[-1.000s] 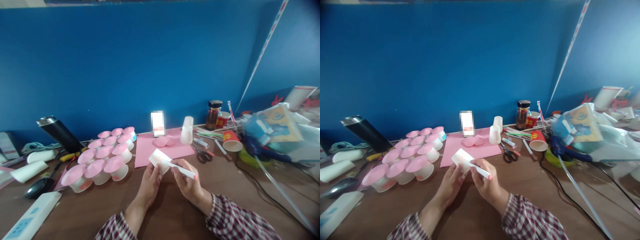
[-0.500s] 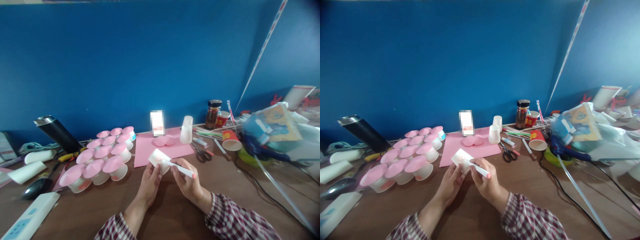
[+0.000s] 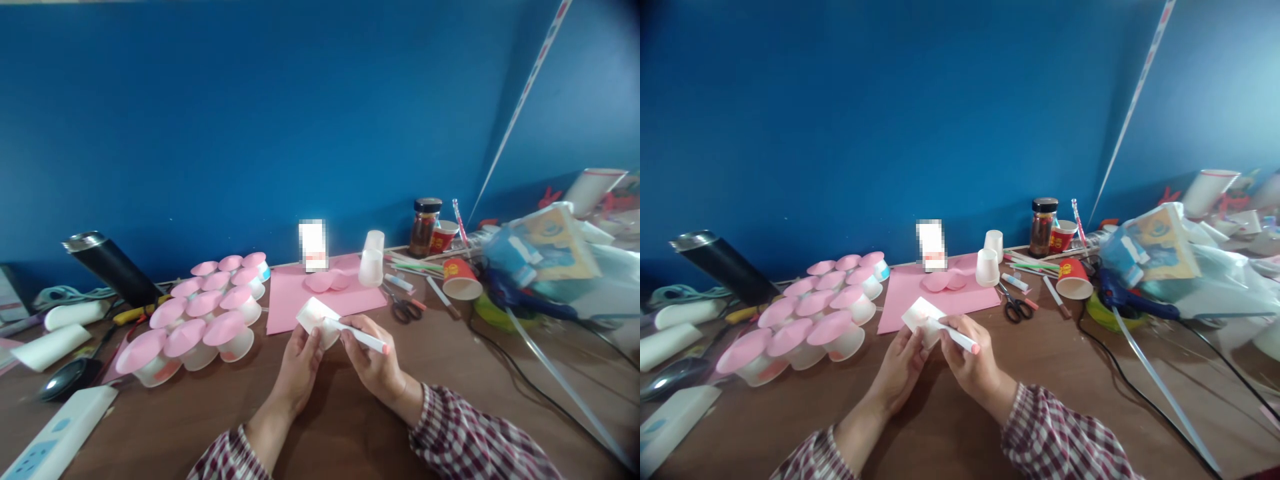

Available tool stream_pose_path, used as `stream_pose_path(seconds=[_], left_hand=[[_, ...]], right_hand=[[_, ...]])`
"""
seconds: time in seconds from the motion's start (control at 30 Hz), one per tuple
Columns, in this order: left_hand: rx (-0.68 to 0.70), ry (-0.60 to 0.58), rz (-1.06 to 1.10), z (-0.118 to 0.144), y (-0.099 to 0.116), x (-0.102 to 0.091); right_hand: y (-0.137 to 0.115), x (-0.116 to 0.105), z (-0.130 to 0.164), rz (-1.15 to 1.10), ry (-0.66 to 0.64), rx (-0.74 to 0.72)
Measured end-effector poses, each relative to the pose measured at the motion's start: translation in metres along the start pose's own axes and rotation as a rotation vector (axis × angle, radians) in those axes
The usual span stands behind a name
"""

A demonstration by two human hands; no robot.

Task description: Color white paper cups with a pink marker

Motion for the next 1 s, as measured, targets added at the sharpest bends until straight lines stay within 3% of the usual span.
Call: stream_pose_path(seconds=[1.0], left_hand=[[0.011, -0.004, -0.009, 0.0006, 0.0011, 0.0006]], right_hand=[[0.0010, -0.0027, -0.0015, 0.035, 0.022, 0.011]])
Point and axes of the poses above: each hand's wrist, its own z-axis away from the middle knuckle, its own x-axis out of the palm, y = z × x, the point moved 6 cm from there along -z, towards the middle knuckle, and after that the axes turned 10 degrees about -z, right-handed, at the moved point
